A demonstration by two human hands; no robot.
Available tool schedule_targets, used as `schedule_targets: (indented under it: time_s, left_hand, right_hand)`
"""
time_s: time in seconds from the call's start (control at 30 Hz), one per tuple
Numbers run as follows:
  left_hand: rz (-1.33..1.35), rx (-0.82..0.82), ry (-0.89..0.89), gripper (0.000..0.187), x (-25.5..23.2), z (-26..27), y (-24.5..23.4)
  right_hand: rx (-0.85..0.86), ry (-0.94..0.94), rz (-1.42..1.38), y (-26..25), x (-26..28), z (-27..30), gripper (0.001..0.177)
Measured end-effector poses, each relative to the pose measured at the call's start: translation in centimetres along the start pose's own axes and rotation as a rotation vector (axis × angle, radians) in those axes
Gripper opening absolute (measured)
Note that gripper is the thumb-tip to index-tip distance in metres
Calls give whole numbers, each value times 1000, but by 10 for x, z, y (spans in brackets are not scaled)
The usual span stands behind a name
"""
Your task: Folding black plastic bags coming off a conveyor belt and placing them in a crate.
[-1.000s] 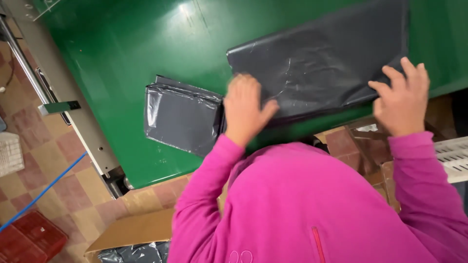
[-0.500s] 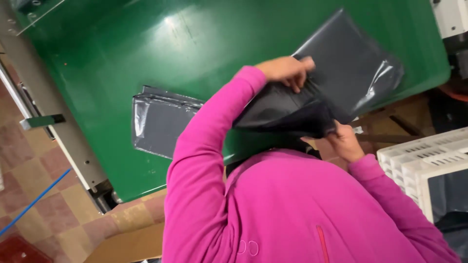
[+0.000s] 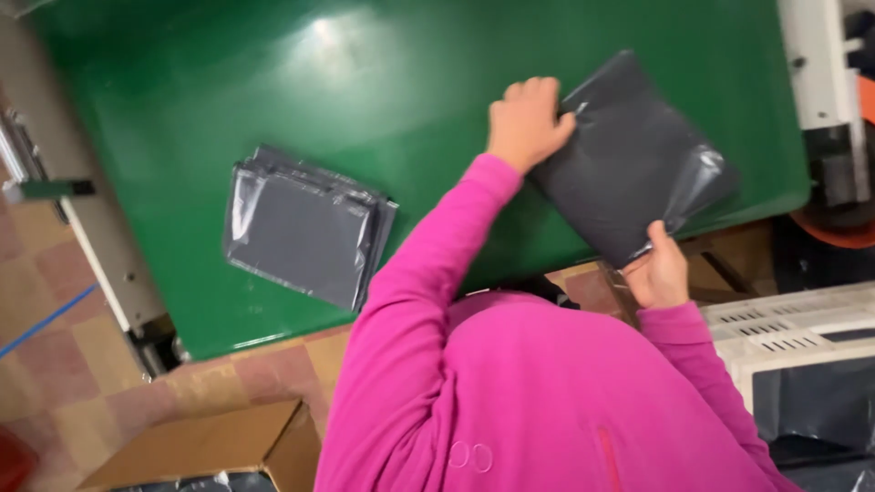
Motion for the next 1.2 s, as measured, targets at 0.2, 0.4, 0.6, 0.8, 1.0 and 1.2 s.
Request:
schedule_targets:
  time_s: [0.2, 0.4, 0.6, 0.8, 1.0, 1.2]
  left_hand:
    - [103, -254, 248, 10, -53, 67, -83]
    - [299, -279, 252, 18, -4, 221, -259]
    - [-50, -470, -272, 31, 194, 331, -264]
    - [-294, -363, -271, 53, 267, 322, -200]
    - [-166, -201, -512, 66, 275, 284, -205]
    - [57, -230, -173, 52, 240, 275, -218]
  right_hand:
    - [-100, -343, 524, -26, 5, -8, 45]
    - [316, -589, 721, 68, -34, -48, 50]
    - [501, -523, 771, 235, -194, -34, 62]
    - [340, -569, 972, 252, -241, -49, 57]
    - [26, -826, 1381, 262, -224, -39, 88]
    - [111, -1096, 1785, 308, -170, -40, 120]
Point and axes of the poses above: each hand's wrist, its own z-axis away from the middle knuckle, its own y-axis out of the palm, x = y × z, the point moved 2 cm from there along -z, towards the middle knuckle, and after that the axes turned 11 degrees about y, right-handed, at the moved point
